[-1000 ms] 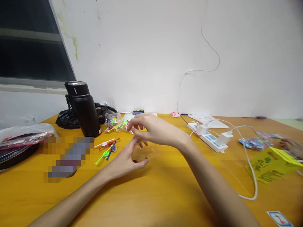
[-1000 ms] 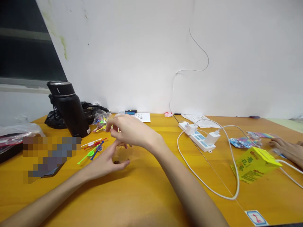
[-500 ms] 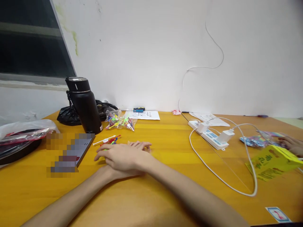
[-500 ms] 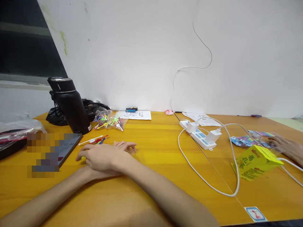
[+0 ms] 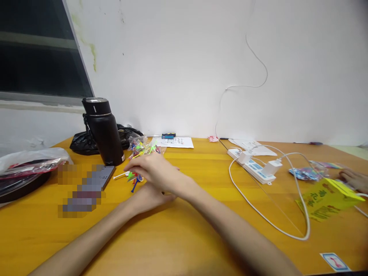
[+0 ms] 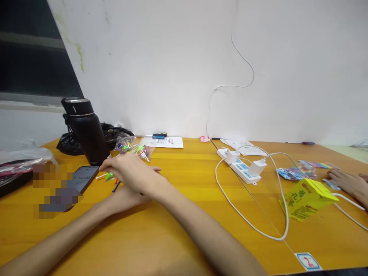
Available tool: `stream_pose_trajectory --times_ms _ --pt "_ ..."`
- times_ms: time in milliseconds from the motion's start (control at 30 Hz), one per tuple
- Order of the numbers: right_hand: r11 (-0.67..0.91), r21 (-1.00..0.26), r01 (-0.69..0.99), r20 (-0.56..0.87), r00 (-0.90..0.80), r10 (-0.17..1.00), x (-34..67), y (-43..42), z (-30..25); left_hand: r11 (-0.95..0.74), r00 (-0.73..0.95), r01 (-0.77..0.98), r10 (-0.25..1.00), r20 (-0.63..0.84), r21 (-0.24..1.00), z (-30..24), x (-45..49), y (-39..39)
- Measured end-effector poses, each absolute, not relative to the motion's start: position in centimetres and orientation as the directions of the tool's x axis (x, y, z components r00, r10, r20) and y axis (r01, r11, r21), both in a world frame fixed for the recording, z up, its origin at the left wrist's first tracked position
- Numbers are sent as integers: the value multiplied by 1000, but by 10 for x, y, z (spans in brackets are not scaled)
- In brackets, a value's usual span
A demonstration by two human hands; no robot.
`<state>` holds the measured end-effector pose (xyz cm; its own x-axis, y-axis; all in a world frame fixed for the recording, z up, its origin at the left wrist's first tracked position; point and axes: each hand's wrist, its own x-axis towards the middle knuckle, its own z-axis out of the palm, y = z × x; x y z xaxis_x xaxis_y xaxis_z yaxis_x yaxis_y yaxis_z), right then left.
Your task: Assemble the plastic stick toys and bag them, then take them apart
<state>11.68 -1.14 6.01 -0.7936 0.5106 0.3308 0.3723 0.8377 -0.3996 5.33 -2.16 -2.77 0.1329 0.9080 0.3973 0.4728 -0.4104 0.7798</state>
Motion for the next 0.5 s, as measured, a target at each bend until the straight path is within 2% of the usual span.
stream_pose_trajectory --times_ms 67,133,233,333,500 --pt "859 -426 282 449 -759 472 137 -5 81 -470 307 454 880 363 757 -26 37 -29" --pt "878 -408 252 531 -716 453 158 -3 101 -513 357 422 852 383 748 -22 28 -32" --pt "873 -394 288 616 -623 483 187 -5 126 -533 354 347 836 419 772 -15 28 -30" --pt "850 -407 335 638 -561 527 213 -11 145 -492 304 272 859 411 827 -13 31 -25" --pt "819 -404 408 576 -582 574 236 -17 159 -450 240 165 881 407 878 -21 28 -18"
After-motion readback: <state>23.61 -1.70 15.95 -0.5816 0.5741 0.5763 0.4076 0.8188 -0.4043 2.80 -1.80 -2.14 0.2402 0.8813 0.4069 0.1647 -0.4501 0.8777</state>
